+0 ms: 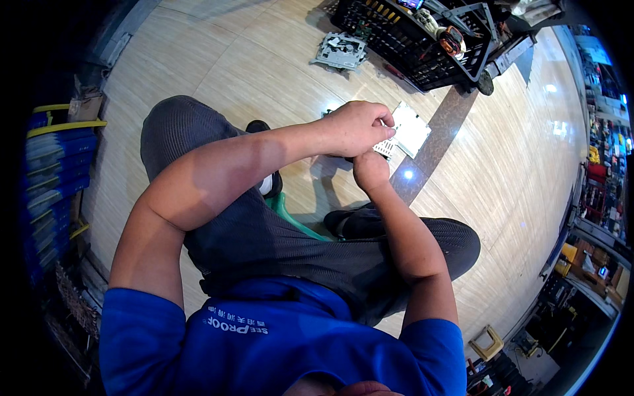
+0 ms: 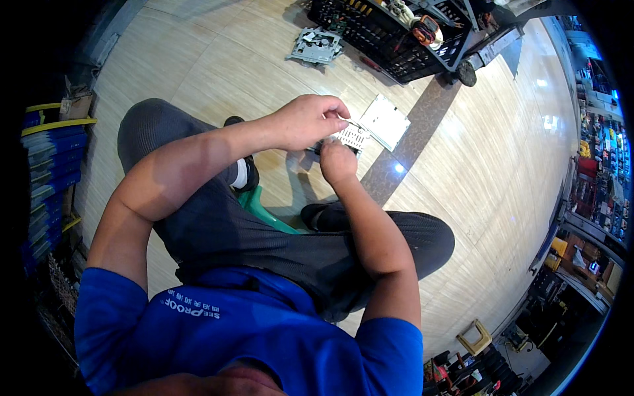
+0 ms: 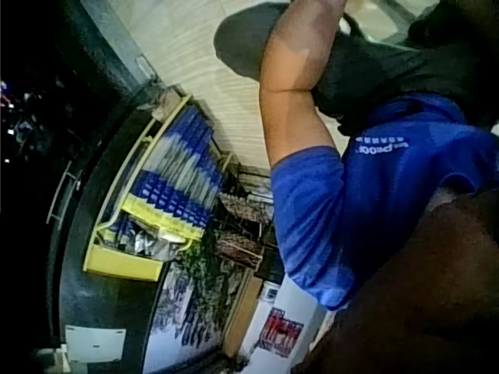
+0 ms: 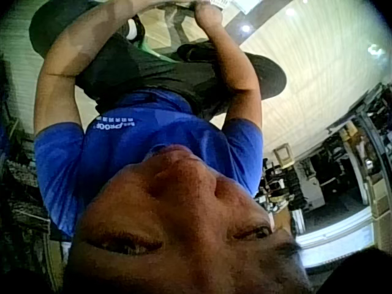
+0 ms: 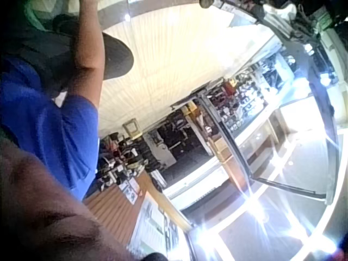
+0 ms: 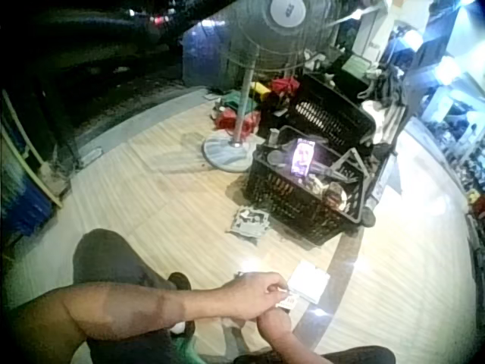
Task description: The person is disassembling a metal electronic component by hand while sitting on a stool. They pull apart various sections of the metal housing and handle small internal parts.
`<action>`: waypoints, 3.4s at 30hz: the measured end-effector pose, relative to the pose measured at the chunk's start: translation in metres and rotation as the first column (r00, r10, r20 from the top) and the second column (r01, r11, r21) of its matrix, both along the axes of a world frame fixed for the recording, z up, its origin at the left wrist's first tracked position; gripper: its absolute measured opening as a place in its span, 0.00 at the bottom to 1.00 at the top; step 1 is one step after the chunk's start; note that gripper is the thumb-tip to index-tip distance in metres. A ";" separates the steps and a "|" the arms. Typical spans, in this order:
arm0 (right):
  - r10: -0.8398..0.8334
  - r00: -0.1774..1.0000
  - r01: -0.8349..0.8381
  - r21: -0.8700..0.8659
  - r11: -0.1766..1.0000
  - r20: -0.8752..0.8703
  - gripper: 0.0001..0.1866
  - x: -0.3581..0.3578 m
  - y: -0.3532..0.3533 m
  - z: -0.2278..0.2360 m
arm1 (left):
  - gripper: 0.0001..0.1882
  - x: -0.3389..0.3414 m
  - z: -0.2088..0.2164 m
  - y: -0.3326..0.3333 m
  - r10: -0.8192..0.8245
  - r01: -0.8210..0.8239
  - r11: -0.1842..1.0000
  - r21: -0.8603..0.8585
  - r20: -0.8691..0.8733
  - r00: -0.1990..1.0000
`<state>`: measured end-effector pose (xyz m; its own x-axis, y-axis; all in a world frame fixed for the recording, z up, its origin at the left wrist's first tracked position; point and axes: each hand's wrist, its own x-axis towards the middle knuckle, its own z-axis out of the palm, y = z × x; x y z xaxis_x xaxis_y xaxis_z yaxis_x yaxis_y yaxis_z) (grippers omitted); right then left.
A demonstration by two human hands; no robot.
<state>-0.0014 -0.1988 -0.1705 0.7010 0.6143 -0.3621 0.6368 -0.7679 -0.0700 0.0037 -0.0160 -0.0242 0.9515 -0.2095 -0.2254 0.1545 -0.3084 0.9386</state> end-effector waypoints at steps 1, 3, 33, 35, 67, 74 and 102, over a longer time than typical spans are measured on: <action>0.002 1.000 -0.002 -0.003 1.000 0.005 0.11 0.000 0.000 0.001 | 0.16 0.000 0.001 0.000 0.000 0.000 1.000 0.005 0.002 1.000; 0.004 1.000 -0.004 -0.007 1.000 0.010 0.11 -0.002 -0.001 0.001 | 0.16 0.000 0.002 0.000 -0.005 0.005 1.000 0.002 0.004 1.000; 0.007 1.000 -0.007 -0.035 0.999 0.006 0.11 -0.003 0.004 0.013 | 0.16 0.000 -0.002 0.000 -0.015 0.015 1.000 0.013 -0.006 1.000; 0.035 0.999 -0.035 0.016 0.999 0.016 0.11 -0.001 0.001 0.007 | 0.15 0.000 -0.001 -0.001 -0.017 0.017 1.000 0.016 0.013 1.000; 0.028 0.999 -0.029 0.026 0.999 0.038 0.10 0.001 -0.002 -0.007 | 0.15 -0.001 0.000 -0.001 -0.025 0.025 0.999 0.021 0.007 1.000; -0.009 0.999 0.008 -0.016 1.000 -0.045 0.11 0.003 0.000 -0.002 | 0.16 -0.001 0.002 0.000 -0.035 0.036 0.999 0.025 -0.015 0.999; -0.007 1.000 0.006 -0.028 1.000 -0.022 0.12 0.003 0.000 -0.006 | 0.15 -0.003 0.000 0.000 -0.031 0.031 0.999 0.039 0.005 0.999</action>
<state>0.0013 -0.1992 -0.1768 0.6966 0.5994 -0.3944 0.6305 -0.7737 -0.0622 0.0010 -0.0165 -0.0239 0.9460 -0.2304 -0.2282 0.1386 -0.3488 0.9269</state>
